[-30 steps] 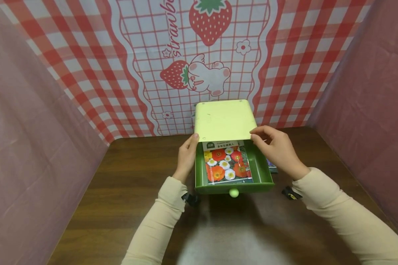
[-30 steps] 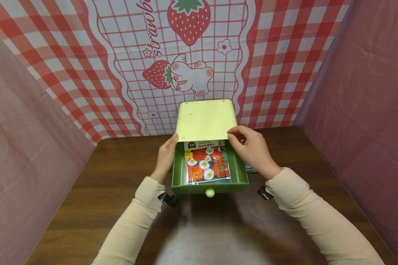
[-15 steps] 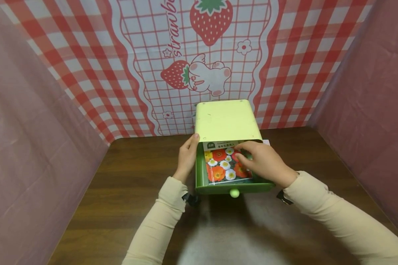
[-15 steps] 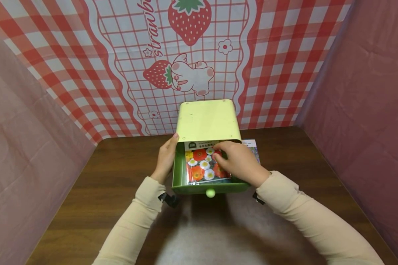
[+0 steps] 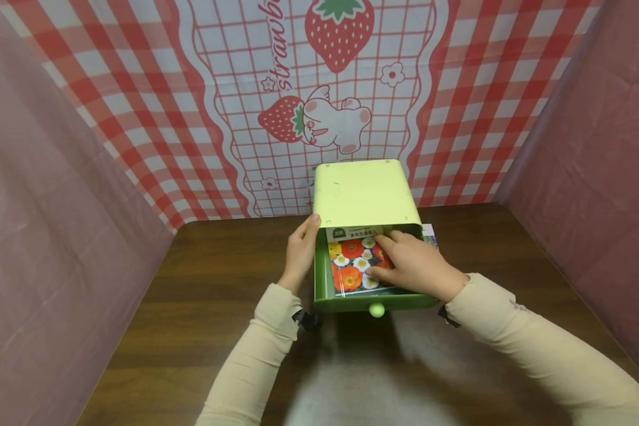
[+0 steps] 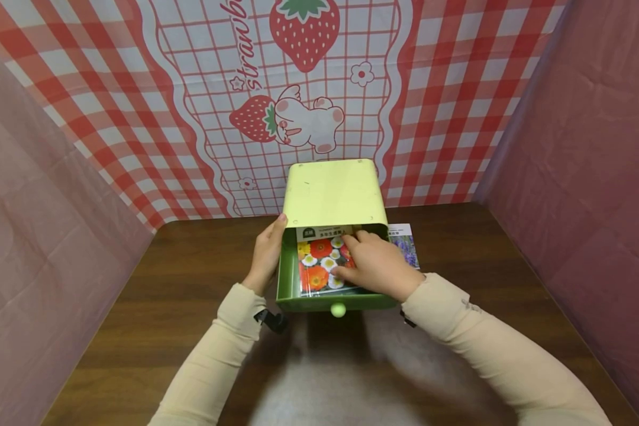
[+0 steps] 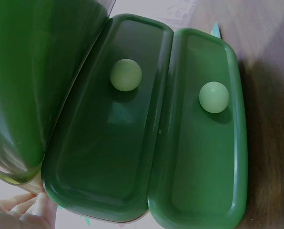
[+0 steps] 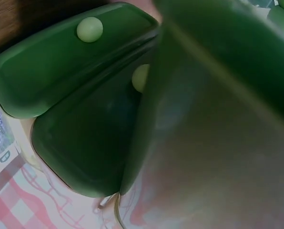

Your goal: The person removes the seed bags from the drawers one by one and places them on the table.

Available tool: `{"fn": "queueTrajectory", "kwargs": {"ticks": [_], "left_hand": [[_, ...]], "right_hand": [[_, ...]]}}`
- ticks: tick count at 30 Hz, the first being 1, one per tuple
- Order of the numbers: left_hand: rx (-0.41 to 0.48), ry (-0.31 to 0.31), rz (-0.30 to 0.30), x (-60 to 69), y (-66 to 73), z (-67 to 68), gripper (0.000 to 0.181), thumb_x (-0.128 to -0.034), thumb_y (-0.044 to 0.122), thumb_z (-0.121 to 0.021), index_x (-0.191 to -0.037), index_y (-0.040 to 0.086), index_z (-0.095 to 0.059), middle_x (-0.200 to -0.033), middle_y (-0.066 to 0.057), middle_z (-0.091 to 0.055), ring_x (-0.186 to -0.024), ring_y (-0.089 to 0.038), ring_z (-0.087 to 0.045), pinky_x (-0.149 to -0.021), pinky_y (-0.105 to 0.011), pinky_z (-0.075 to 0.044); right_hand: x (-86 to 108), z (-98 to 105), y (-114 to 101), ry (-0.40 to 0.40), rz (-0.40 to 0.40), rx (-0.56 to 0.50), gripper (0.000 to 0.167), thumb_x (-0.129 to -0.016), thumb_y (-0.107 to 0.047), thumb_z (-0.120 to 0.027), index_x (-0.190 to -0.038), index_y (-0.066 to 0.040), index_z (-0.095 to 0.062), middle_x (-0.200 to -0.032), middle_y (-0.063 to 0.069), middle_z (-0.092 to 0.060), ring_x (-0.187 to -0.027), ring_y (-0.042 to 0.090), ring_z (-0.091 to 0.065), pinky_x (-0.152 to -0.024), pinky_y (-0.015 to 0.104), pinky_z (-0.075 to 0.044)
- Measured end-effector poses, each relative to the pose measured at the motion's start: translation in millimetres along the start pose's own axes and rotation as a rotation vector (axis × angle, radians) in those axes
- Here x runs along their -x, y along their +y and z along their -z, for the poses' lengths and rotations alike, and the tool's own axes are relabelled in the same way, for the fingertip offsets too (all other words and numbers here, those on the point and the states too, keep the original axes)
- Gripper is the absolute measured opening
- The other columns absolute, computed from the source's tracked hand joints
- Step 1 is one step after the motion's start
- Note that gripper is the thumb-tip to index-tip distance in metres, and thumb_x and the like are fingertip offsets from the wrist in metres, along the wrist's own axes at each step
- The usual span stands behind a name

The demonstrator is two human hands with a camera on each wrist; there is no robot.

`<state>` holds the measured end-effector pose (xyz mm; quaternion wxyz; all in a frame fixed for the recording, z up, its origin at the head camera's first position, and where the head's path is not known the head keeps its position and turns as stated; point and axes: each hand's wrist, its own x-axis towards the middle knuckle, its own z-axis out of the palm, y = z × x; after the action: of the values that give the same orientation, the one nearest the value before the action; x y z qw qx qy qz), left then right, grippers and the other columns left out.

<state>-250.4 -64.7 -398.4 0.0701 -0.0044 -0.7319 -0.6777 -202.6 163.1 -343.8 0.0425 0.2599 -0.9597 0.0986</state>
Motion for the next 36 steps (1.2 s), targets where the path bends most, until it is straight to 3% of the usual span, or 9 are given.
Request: {"fn": "queueTrajectory", "kwargs": {"ticks": [6,13,22,31,36], "left_hand": [[0.002,0.0,0.002,-0.7,-0.6,-0.2,0.061,-0.0992,0.053,-0.048,-0.145,0.013,-0.048,-0.15,-0.005,-0.048,-0.142,-0.023,-0.04,-0.119,-0.039,-0.033],[0.004,-0.003,0.006,-0.1,-0.8,-0.7,0.061,-0.099,0.054,-0.048,-0.145,0.014,-0.048,-0.15,-0.004,-0.048,-0.142,-0.023,-0.04,-0.12,-0.04,-0.033],[0.01,0.002,0.008,0.0,-0.9,-0.3,0.06,-0.0994,0.052,-0.048,-0.145,0.014,-0.049,-0.15,-0.005,-0.048,-0.142,-0.024,-0.041,-0.119,-0.04,-0.033],[0.036,0.0,0.021,0.2,-1.2,-0.3,0.06,-0.0986,0.053,-0.049,-0.145,0.015,-0.049,-0.15,-0.005,-0.048,-0.141,-0.024,-0.041,-0.119,-0.041,-0.034],[0.037,0.004,0.021,0.1,-0.8,-0.7,0.059,-0.0991,0.051,-0.05,-0.145,0.014,-0.049,-0.15,-0.005,-0.048,-0.141,-0.024,-0.042,-0.118,-0.041,-0.035]], "right_hand": [[-0.6,-0.4,-2.4,-0.025,-0.014,0.042,0.082,-0.078,-0.059,-0.074,-0.134,-0.001,-0.055,-0.094,0.009,-0.059,-0.079,0.019,-0.055,-0.057,0.033,-0.048],[-0.8,-3.2,-2.8,-0.037,-0.005,0.077,0.084,-0.078,-0.061,-0.073,-0.134,-0.001,-0.056,-0.093,0.01,-0.062,-0.083,0.024,-0.059,-0.066,0.041,-0.054],[-2.4,-4.0,-2.3,-0.048,0.018,0.067,0.085,-0.079,-0.058,-0.074,-0.139,-0.003,-0.052,-0.126,0.019,-0.062,-0.108,0.035,-0.061,-0.092,0.051,-0.054],[-4.4,-6.1,-1.2,-0.004,0.089,0.038,0.077,-0.082,-0.049,-0.076,-0.137,0.001,-0.055,-0.128,0.021,-0.061,-0.117,0.038,-0.059,-0.101,0.053,-0.049],[-5.6,-5.9,-0.8,-0.019,0.07,-0.027,0.076,-0.084,-0.044,-0.075,-0.142,0.0,-0.05,-0.139,0.023,-0.055,-0.124,0.038,-0.056,-0.102,0.052,-0.049]]}}
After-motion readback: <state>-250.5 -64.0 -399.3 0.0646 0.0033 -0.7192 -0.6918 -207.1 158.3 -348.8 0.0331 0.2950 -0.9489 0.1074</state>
